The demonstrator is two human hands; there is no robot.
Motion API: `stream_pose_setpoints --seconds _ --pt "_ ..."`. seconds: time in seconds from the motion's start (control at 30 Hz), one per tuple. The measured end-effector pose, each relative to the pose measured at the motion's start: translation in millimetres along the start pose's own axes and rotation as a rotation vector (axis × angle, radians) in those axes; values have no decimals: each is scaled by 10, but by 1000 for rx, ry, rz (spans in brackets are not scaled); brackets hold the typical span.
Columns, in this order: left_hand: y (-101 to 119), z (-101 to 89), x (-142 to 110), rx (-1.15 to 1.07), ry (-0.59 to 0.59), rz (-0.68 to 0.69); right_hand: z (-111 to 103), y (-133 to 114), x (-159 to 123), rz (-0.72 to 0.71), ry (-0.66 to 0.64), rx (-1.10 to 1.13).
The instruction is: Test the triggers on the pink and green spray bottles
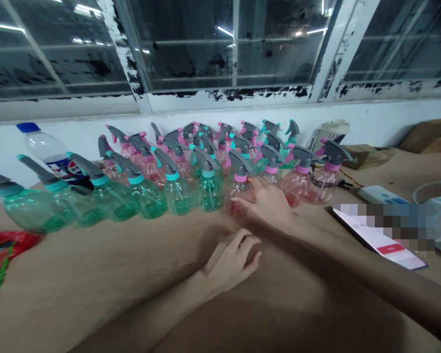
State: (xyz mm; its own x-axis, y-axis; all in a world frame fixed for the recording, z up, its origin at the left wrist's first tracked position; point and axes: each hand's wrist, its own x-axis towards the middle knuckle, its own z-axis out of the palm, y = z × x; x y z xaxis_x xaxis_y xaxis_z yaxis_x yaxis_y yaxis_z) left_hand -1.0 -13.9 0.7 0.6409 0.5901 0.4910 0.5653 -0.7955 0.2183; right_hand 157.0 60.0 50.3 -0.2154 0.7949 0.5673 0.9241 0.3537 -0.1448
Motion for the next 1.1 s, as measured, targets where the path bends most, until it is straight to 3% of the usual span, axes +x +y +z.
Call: stream_pose_setpoints --seconds 0.53,0.77,0.93,1.1 --pt "-2 22 9 15 -68 -34 95 -24 103 90 -34 -102" --pt "4 32 10 30 -70 -51 109 -19 90 103 -50 -37" --pt "3 31 12 23 -66 -54 -82 71 -41 105 51 88" --pt "-11 32 8 15 -74 -61 -383 364 -171 135 119 302"
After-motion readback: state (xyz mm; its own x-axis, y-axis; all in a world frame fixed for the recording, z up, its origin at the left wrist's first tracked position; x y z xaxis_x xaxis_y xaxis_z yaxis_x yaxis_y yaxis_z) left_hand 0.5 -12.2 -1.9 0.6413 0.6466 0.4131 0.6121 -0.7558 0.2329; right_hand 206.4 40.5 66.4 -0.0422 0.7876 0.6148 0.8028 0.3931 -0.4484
